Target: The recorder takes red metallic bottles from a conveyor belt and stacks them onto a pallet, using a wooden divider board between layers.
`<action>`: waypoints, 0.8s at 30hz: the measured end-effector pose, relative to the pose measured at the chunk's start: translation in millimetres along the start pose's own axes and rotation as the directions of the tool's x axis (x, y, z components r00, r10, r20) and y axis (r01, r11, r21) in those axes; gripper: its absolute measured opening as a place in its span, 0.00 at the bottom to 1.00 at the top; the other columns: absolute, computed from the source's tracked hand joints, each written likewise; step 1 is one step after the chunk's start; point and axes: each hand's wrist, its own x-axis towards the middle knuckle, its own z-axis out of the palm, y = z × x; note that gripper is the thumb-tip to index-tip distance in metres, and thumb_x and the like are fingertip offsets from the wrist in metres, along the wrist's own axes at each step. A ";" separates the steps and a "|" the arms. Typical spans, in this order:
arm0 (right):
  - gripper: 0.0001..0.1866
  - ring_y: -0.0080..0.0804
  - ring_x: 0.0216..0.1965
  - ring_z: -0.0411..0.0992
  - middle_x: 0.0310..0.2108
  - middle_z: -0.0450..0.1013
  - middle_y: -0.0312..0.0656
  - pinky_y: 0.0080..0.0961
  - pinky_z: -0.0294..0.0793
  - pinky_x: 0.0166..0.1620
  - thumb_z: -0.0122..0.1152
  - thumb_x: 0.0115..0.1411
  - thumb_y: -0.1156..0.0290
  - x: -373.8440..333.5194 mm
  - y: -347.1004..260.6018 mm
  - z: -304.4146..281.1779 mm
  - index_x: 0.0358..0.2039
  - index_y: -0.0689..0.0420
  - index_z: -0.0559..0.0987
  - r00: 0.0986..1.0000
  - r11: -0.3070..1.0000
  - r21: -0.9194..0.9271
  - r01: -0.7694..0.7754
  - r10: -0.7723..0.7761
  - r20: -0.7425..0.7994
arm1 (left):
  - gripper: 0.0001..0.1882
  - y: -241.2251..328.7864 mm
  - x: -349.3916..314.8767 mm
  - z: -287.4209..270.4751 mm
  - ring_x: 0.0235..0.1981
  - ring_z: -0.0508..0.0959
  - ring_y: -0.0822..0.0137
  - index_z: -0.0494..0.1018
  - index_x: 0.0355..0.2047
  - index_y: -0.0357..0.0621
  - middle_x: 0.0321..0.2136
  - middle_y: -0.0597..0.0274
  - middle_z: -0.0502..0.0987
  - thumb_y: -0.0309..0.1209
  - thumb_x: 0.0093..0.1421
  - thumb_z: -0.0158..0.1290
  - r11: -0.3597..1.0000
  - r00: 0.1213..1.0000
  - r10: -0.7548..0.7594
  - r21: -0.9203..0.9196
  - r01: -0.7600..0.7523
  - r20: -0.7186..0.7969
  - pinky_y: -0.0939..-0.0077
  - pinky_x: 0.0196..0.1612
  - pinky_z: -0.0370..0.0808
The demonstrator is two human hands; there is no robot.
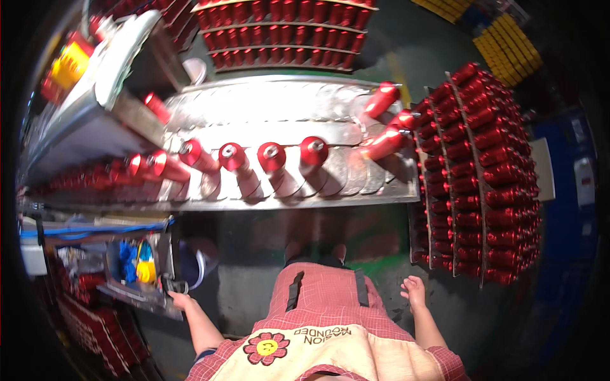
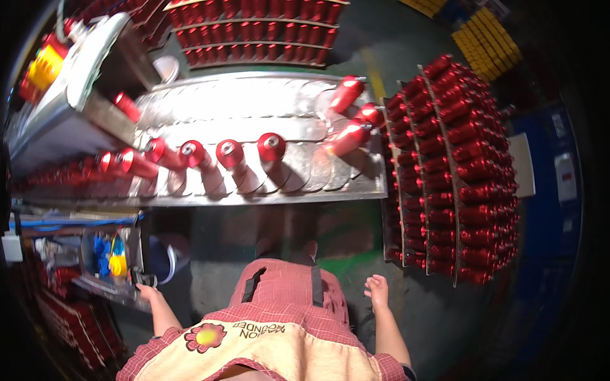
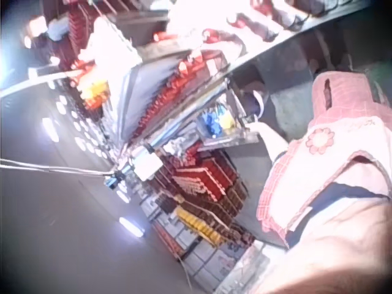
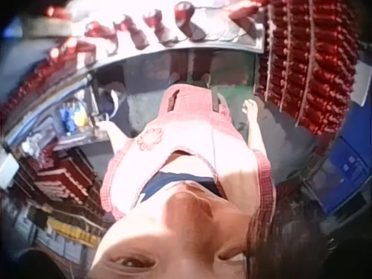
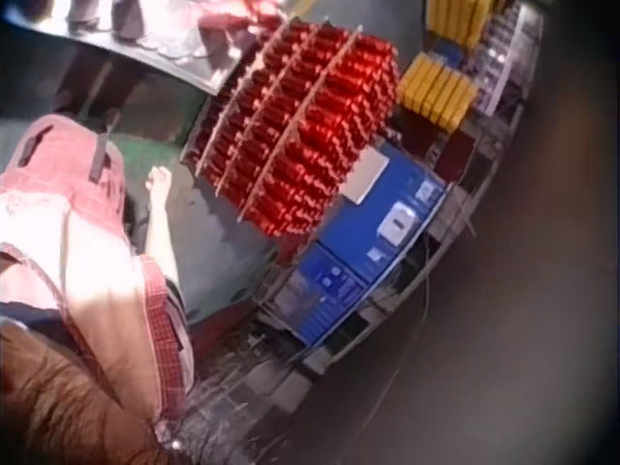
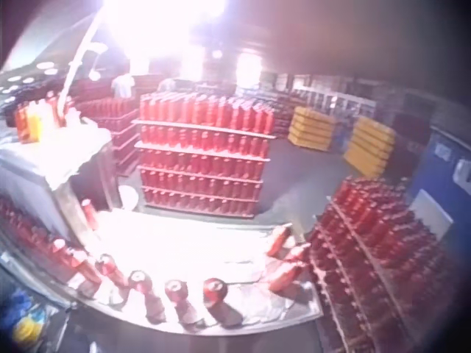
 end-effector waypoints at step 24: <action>0.16 0.26 0.49 0.66 0.49 0.69 0.38 0.24 0.64 0.54 0.56 0.58 0.78 148.0 -109.2 -442.8 0.48 0.60 0.71 0.410 0.599 0.026 0.800 -0.515 -0.753 | 0.11 -113.3 -1078.5 161.7 0.35 0.74 0.76 0.70 0.43 0.43 0.37 0.67 0.75 0.32 0.63 0.45 0.859 -0.812 -0.132 -0.343 -0.380 0.569 0.81 0.37 0.71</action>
